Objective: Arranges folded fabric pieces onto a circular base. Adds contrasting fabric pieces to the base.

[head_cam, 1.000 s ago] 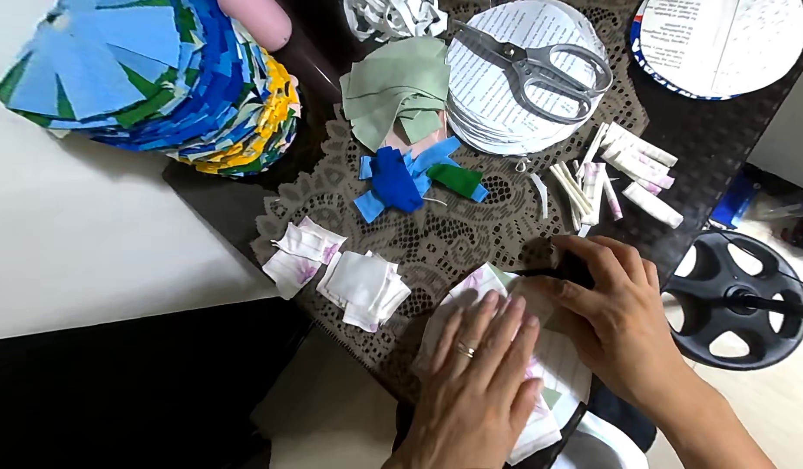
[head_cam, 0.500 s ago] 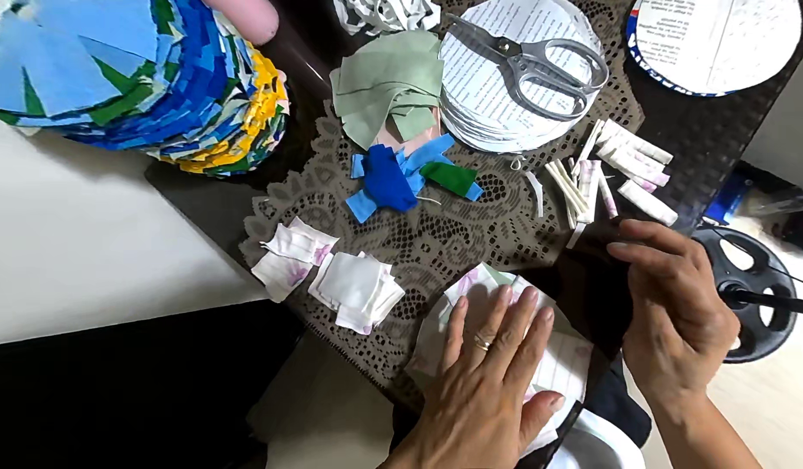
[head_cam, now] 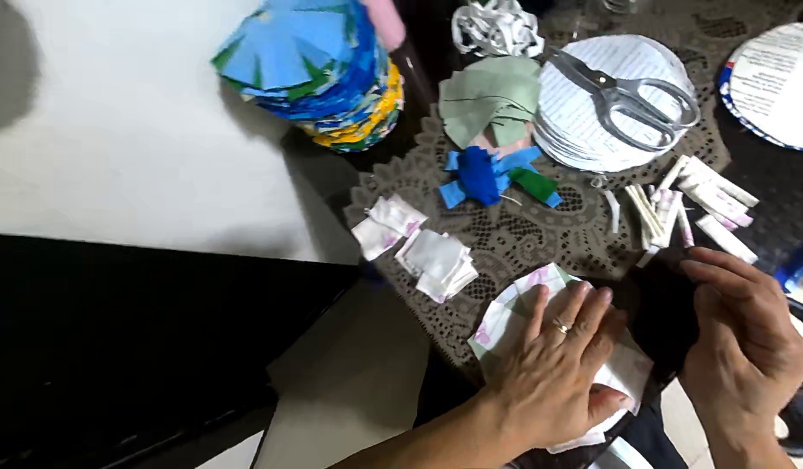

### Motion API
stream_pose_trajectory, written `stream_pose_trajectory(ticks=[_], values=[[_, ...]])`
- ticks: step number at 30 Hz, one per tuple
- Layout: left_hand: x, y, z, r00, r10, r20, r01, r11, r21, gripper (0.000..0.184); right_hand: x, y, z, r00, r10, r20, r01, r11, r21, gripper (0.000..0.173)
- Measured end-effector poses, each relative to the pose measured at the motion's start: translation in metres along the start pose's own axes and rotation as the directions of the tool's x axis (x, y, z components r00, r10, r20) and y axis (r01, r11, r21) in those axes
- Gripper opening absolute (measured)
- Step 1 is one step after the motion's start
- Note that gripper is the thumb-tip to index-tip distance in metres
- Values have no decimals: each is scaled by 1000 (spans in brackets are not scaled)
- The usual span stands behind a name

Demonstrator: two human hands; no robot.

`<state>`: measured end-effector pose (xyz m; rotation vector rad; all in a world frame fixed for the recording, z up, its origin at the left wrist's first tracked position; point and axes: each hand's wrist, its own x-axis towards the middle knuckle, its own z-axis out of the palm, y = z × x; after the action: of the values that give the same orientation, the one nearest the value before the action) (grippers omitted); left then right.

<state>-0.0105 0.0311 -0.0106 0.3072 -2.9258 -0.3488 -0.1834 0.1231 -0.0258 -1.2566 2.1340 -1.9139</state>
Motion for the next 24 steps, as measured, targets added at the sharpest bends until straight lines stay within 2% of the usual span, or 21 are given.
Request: stream_pose_trajectory(ticks=[2,4,6,9,12,15,17,19,24], values=[[-1,-3,-7,998,-32,-50,27,994,-105,68,4,-6,3,999,-15,30,15,1000,14,26],[-4,-13,-26,977,-148,-152,120,977,-178,55,8,-14,8,997,-50,62,49,999,21,24],[-10,-36,-49,917,-316,-244,268,940,-210,34,11,-22,14,990,-94,108,94,996,8,23],[-23,-80,-77,849,-466,-251,436,884,-166,16,13,-31,30,966,-131,224,141,990,-28,21],[-24,-104,-87,853,-475,-215,459,880,-120,7,13,-45,56,908,-132,398,205,968,-147,24],[-16,-107,-90,867,-491,-87,484,870,-89,9,8,-59,86,833,-171,526,322,923,-211,25],[-12,-108,-90,862,-506,-25,504,861,-63,10,5,-64,103,810,-198,552,369,904,-217,24],[-11,-108,-89,863,-506,-21,505,863,-31,10,4,-65,114,807,-214,551,386,897,-216,22],[-13,-105,-93,860,-511,6,511,860,-3,8,12,-68,128,813,-182,553,355,908,-223,19]])
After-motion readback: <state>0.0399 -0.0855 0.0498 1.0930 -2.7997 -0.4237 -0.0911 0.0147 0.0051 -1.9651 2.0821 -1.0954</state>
